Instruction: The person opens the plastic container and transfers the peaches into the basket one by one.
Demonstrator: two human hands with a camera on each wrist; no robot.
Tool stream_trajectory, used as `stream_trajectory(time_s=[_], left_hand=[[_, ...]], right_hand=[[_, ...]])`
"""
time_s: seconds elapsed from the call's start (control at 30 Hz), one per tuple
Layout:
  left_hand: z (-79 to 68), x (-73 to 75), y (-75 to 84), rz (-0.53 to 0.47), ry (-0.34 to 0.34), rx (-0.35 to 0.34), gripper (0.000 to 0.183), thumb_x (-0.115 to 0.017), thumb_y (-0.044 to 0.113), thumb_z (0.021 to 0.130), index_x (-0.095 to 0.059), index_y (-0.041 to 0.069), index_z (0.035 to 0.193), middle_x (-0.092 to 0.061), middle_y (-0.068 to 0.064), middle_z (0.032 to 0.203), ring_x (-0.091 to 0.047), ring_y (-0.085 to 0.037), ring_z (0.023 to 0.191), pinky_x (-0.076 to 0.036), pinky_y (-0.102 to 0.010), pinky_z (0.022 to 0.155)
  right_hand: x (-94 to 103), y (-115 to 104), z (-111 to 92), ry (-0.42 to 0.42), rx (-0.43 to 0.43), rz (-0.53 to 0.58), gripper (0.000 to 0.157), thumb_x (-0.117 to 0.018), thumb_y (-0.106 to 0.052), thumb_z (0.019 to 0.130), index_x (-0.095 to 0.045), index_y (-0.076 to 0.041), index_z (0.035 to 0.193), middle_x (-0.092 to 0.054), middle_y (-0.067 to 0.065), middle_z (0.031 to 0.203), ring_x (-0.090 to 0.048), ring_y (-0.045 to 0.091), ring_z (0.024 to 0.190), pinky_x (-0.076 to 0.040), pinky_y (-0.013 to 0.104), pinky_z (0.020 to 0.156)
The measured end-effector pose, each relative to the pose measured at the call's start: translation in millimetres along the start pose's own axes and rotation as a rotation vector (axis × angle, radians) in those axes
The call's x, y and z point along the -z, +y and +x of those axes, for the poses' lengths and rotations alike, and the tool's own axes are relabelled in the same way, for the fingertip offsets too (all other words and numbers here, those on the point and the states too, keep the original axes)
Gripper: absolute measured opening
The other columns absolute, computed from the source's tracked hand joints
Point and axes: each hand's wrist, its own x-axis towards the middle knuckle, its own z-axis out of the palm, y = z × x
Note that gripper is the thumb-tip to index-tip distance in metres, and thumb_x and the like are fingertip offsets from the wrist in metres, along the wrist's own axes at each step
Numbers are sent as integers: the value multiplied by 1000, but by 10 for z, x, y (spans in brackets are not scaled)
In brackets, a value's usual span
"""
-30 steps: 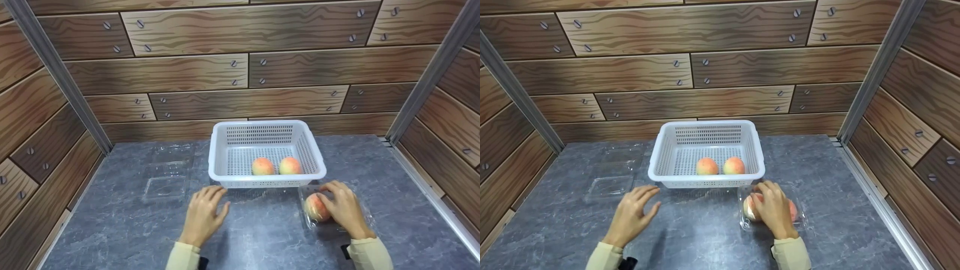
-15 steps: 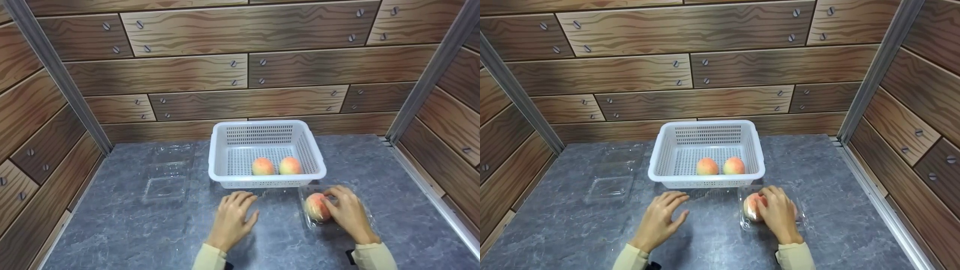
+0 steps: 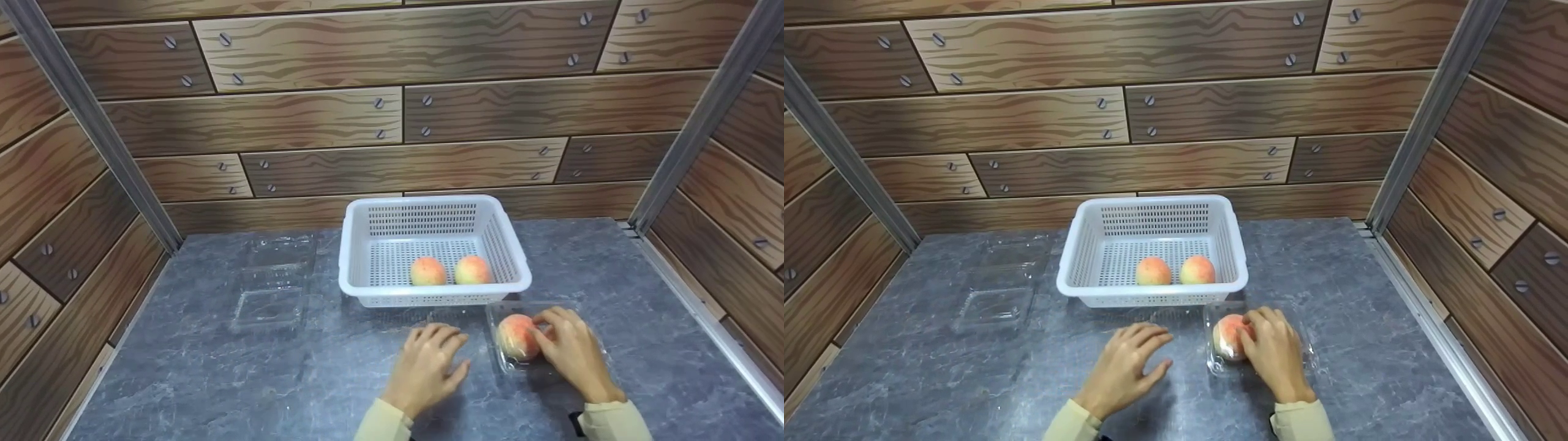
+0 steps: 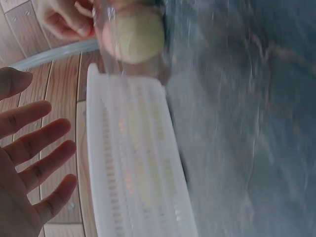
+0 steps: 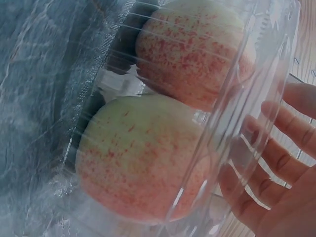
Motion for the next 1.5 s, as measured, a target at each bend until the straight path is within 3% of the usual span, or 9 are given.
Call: stream_trajectory(time_s=[0.27,0.8,1.13,1.5], left_hand=[[53,-135,148,10,6,-36,29,-77,38,86,-75,20,108,-72,7,109,-63,-12,102,-51,-27,86],[119,-359,362,32,-109,-46,41,-73,46,89,-71,21,121,-68,6,123,-60,-12,111,-50,-29,89],[130,-441,444,65,-124,-55,41,-71,48,89,-70,24,122,-63,5,134,-58,-13,117,-49,-28,90],[195,-460,494,54,-174,-70,40,-68,48,92,-69,24,124,-59,3,141,-56,-14,121,-50,-29,91]], right_hand=[[18,37,-19,29,39,-8,17,-81,5,71,-72,-6,79,-64,2,80,-58,21,70,-50,46,62],[44,114,-103,59,60,-7,18,-83,5,70,-70,-6,77,-69,12,88,-62,34,82,-52,55,70],[95,140,-147,50,52,-5,17,-84,1,71,-70,-7,76,-69,12,88,-60,31,82,-51,56,71],[116,255,-240,77,56,12,23,-89,2,66,-72,1,81,-68,20,97,-57,43,94,-44,60,80]])
